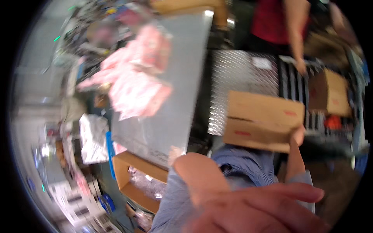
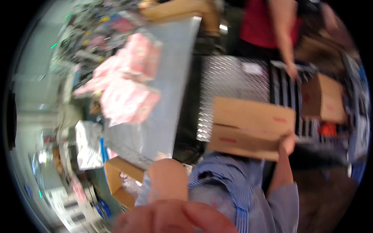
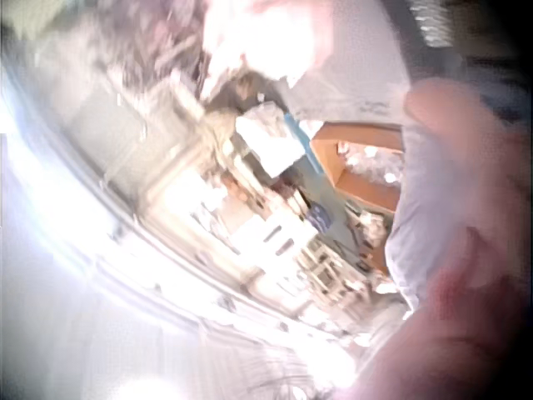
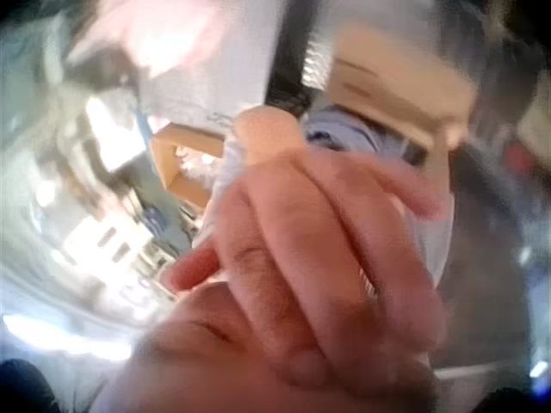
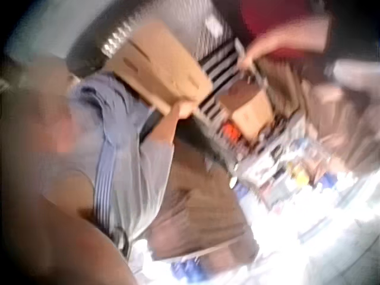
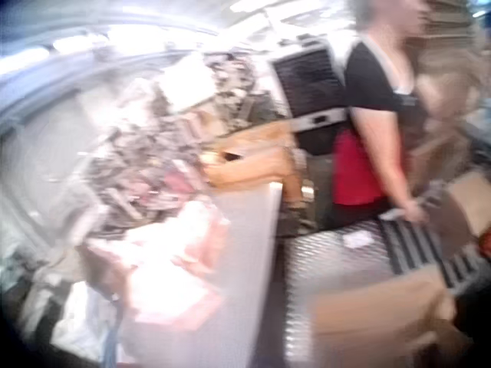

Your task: The person packs pink rectangular packages into cardboard boxes on a metal table. They arrange the items, close the box flaps, and move the filled boxes to a conveyor belt. The person also handles bubble wrap and stacks of cardboard.

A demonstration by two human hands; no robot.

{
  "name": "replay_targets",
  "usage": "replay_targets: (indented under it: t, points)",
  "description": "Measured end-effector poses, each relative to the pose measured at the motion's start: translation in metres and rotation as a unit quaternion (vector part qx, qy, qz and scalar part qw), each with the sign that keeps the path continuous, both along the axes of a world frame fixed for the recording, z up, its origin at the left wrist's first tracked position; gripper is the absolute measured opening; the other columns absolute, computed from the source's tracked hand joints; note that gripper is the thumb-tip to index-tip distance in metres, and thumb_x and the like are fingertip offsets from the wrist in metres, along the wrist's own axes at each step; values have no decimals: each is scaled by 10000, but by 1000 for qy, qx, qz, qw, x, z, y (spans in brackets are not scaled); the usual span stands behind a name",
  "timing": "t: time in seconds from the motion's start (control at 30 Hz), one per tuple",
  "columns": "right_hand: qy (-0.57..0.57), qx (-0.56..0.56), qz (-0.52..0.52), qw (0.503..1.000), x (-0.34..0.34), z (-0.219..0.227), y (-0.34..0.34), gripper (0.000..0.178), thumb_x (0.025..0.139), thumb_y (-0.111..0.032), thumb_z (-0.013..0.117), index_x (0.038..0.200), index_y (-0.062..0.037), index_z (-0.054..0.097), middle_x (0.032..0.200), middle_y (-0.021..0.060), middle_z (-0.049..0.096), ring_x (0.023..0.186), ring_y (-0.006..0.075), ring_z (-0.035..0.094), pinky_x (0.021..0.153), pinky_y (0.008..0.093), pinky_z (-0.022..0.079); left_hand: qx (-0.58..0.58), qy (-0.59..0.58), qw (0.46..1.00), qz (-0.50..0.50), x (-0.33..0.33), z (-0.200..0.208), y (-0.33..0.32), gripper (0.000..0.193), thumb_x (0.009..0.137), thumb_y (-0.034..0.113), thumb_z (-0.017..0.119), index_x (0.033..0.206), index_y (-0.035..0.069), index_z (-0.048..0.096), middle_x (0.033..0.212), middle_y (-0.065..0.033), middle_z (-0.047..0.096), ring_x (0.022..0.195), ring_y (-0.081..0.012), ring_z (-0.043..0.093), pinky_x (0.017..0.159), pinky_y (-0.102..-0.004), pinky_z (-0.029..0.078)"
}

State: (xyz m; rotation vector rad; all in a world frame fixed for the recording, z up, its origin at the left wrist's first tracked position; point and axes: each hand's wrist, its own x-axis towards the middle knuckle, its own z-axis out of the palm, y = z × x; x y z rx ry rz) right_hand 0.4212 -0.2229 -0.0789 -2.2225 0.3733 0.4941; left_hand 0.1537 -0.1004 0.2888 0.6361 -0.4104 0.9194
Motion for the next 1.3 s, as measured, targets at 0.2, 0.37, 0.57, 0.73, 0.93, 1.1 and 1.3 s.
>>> replay_targets:
  t: [0.2,0.37,0.57,0.73,0.93,1.1,1.3]
  points:
    - [-128,-193,157,960,1,-1,2,411,974,-412,333,1043,-75,557,1033,215,616,1005,425,558,838,500,442,57,80,992,-77,-23,39,45,593,997,411,275,826,62,722,845,-70,702,834,-251,628,955,-483,329]
    - [-131,-222,175,950,1,1,8,389,974,-403,346,1025,-81,558,1048,173,611,1003,370,572,824,479,461,124,104,981,-108,4,33,56,649,1013,376,195,759,86,716,839,-58,697,785,-251,634,887,-463,404]
    - [-147,-260,182,937,3,-17,1,417,982,-419,299,1027,-81,540,1088,132,595,999,336,579,834,451,468,74,195,976,-54,46,39,46,750,1009,399,91,711,114,718,816,-91,690,763,-252,652,877,-447,438]
    - [-153,-255,206,932,8,-8,8,409,987,-400,302,1030,-70,540,1067,141,602,985,345,579,833,459,465,-39,165,985,35,80,10,18,477,982,394,280,1015,4,553,945,-153,607,875,-233,610,847,-381,455]
    - [-193,-229,210,931,20,-11,8,361,977,-367,365,1019,-58,547,1025,159,595,957,352,579,796,460,476,366,727,404,418,7,-307,120,514,950,263,510,1321,-77,402,1321,-264,455,1225,-360,443,1051,-412,321]
    - [-174,-175,295,923,56,2,42,326,931,-343,453,976,-43,574,1002,130,592,929,310,585,780,440,502,-139,852,404,303,-15,-391,63,782,970,549,183,1167,-122,532,1139,-257,588,984,-392,601,808,-473,520]
    - [-253,-137,330,899,204,-3,57,288,901,-343,500,905,-73,601,926,86,622,868,266,610,737,399,478,-111,922,232,289,96,-412,22,794,968,527,205,1063,-164,583,1077,-292,610,984,-439,595,814,-483,522]
